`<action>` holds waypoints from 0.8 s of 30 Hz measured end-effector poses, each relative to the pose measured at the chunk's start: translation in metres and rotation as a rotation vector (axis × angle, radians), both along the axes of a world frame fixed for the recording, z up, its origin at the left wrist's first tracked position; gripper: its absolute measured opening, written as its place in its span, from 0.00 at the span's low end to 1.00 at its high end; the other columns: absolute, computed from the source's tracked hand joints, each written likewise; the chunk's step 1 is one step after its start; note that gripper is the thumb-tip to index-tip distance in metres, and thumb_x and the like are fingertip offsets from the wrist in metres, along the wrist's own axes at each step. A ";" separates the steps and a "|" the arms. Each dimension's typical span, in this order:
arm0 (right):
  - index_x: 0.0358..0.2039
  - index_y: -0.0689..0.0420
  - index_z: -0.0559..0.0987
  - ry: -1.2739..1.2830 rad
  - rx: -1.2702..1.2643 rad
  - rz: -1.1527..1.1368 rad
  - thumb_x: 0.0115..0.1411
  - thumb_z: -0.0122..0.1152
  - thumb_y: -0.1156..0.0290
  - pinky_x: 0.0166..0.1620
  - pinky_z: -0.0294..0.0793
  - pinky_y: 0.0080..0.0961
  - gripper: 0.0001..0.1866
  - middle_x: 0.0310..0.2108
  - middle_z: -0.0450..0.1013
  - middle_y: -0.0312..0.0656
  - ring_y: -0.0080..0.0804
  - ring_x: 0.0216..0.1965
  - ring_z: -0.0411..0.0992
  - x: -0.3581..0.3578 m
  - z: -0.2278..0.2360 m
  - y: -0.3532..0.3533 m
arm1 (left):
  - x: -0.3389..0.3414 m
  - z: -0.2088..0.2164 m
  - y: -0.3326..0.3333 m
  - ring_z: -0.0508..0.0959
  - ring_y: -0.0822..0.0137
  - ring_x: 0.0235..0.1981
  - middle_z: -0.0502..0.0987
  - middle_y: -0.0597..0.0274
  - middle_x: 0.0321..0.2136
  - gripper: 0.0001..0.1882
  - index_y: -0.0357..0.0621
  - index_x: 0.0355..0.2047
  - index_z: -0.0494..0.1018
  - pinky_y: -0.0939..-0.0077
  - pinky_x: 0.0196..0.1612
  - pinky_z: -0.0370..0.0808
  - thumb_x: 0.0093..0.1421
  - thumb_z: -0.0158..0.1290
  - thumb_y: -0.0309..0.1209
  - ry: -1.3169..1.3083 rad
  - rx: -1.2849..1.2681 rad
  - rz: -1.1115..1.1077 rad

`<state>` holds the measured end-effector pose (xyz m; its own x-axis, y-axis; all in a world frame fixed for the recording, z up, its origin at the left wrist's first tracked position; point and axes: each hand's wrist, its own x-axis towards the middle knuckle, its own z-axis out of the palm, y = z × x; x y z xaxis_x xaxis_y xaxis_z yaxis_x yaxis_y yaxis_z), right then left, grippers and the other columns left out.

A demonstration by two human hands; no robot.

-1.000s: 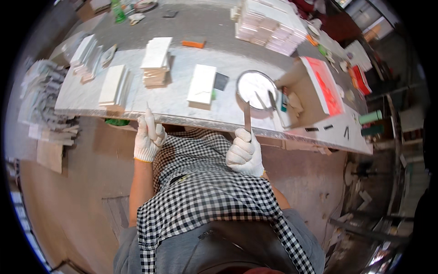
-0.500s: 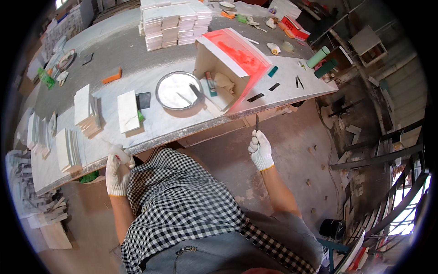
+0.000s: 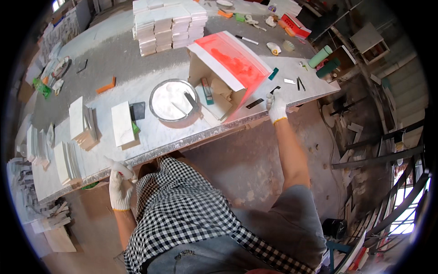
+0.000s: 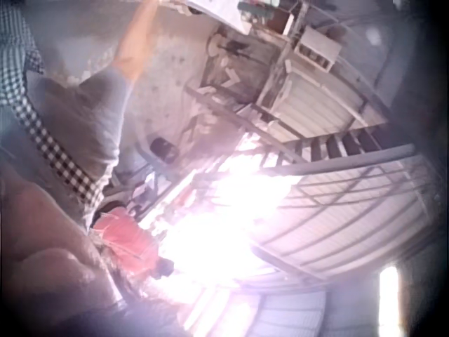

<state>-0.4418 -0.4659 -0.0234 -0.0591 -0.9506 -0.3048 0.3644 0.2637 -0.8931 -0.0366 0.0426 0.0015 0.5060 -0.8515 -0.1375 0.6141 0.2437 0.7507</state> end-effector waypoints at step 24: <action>0.54 0.57 0.80 0.749 -0.934 0.724 0.60 0.68 0.59 0.52 0.76 0.37 0.24 0.49 0.77 0.48 0.45 0.48 0.76 0.212 0.085 0.316 | -0.027 0.036 -0.079 0.77 0.66 0.43 0.78 0.59 0.44 0.28 0.35 0.50 0.75 0.71 0.47 0.75 0.61 0.63 0.46 -0.130 0.097 -0.462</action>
